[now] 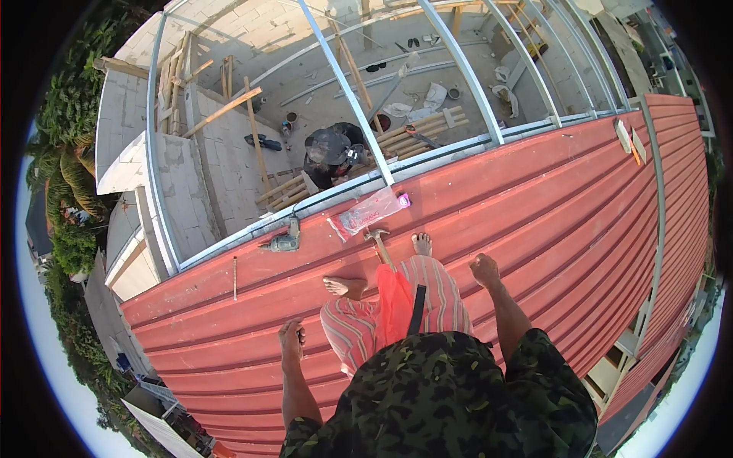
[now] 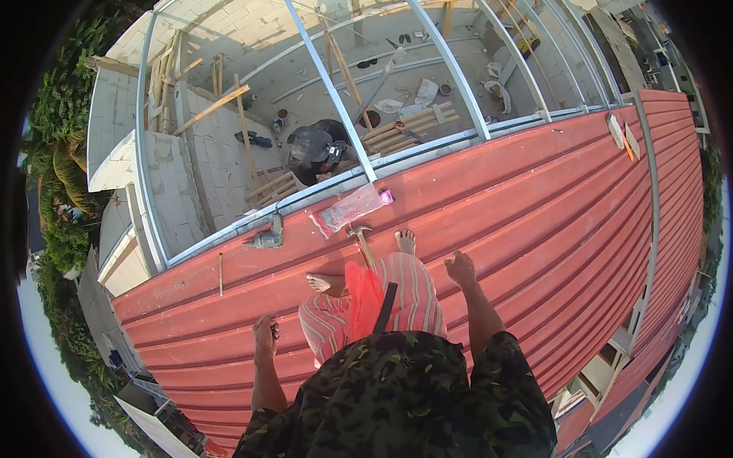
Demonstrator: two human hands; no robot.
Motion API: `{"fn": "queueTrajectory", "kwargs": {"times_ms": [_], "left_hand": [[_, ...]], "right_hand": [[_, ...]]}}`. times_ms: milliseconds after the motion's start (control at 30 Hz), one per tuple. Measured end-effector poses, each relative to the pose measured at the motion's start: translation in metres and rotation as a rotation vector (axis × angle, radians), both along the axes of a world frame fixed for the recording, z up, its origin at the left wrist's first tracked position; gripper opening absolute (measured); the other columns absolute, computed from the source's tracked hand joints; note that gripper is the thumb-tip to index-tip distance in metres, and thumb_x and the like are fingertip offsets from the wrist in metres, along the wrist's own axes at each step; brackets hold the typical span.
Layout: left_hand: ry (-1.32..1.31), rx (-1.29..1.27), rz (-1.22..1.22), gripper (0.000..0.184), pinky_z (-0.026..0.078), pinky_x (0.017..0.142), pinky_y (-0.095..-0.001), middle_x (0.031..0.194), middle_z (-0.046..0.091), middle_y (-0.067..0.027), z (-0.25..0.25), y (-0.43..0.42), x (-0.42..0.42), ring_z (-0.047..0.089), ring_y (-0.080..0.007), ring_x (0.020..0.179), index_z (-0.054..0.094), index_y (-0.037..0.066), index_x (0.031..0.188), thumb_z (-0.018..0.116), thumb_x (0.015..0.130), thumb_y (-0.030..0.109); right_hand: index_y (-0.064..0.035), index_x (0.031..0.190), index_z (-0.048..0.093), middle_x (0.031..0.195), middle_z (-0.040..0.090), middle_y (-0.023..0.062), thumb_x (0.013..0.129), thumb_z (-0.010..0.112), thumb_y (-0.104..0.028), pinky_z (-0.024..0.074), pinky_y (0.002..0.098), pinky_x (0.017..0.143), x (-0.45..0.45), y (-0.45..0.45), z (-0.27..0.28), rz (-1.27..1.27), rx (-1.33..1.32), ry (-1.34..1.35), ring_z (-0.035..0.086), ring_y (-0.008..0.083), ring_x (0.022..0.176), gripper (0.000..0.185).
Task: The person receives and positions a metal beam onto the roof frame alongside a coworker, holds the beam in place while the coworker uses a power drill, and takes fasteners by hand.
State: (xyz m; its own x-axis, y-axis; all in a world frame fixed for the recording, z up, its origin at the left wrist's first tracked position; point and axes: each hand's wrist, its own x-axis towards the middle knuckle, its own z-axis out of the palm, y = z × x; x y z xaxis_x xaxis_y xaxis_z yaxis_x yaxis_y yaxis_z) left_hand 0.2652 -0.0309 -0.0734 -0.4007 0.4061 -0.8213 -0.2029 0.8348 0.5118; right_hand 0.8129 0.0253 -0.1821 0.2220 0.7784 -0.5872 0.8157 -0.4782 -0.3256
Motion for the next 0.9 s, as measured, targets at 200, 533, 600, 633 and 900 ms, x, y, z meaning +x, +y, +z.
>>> {"fn": "queueTrajectory", "kwargs": {"times_ms": [200,533,600,633,900], "left_hand": [[-0.006,-0.036,-0.042,0.018,0.031,0.037,-0.0214,0.054,0.049,0.0003,0.001,0.015,0.021,0.041,-0.0073,0.042,0.061,0.003,0.088,0.051,0.075,0.01],[-0.02,-0.013,-0.096,0.02,0.029,0.035,-0.0212,0.054,0.049,0.0006,-0.001,0.025,0.039,0.04,-0.0067,0.04,0.061,0.003,0.09,0.05,0.075,0.011],[-0.028,-0.017,-0.105,0.02,0.029,0.035,-0.0214,0.054,0.049,0.0006,0.001,0.025,0.044,0.04,-0.0068,0.04,0.06,0.003,0.09,0.049,0.075,0.011],[-0.023,-0.036,-0.118,0.021,0.029,0.035,-0.0215,0.054,0.049,0.0004,0.003,0.027,0.046,0.04,-0.007,0.04,0.06,0.003,0.091,0.049,0.075,0.011],[-0.013,-0.026,-0.161,0.021,0.029,0.035,-0.0215,0.054,0.049,-0.0004,0.001,0.042,0.053,0.041,-0.0074,0.041,0.06,0.002,0.092,0.049,0.076,0.01]], "right_hand": [[0.0022,0.104,0.057,0.095,0.059,0.0259,0.077,0.06,-0.028,0.0467,0.0445,0.08,0.014,-0.003,0.0,-0.037,-0.02,0.011,0.059,0.0382,0.091,0.041],[0.0016,0.106,0.056,0.1,0.059,0.026,0.078,0.059,-0.028,0.045,0.0451,0.085,0.031,-0.019,-0.005,-0.094,-0.078,0.019,0.057,0.039,0.096,0.04],[0.0019,0.107,0.056,0.101,0.059,0.0259,0.078,0.06,-0.028,0.0449,0.0451,0.085,0.036,-0.024,-0.009,-0.108,-0.06,0.038,0.057,0.0389,0.097,0.041],[0.0019,0.107,0.056,0.101,0.059,0.0259,0.078,0.06,-0.028,0.0449,0.0451,0.085,0.037,-0.025,-0.009,-0.111,-0.057,0.04,0.057,0.0389,0.097,0.041],[0.0027,0.104,0.057,0.1,0.059,0.0264,0.077,0.06,-0.026,0.0454,0.0444,0.084,0.048,-0.025,-0.008,-0.106,-0.097,0.023,0.057,0.0383,0.096,0.04]]}}
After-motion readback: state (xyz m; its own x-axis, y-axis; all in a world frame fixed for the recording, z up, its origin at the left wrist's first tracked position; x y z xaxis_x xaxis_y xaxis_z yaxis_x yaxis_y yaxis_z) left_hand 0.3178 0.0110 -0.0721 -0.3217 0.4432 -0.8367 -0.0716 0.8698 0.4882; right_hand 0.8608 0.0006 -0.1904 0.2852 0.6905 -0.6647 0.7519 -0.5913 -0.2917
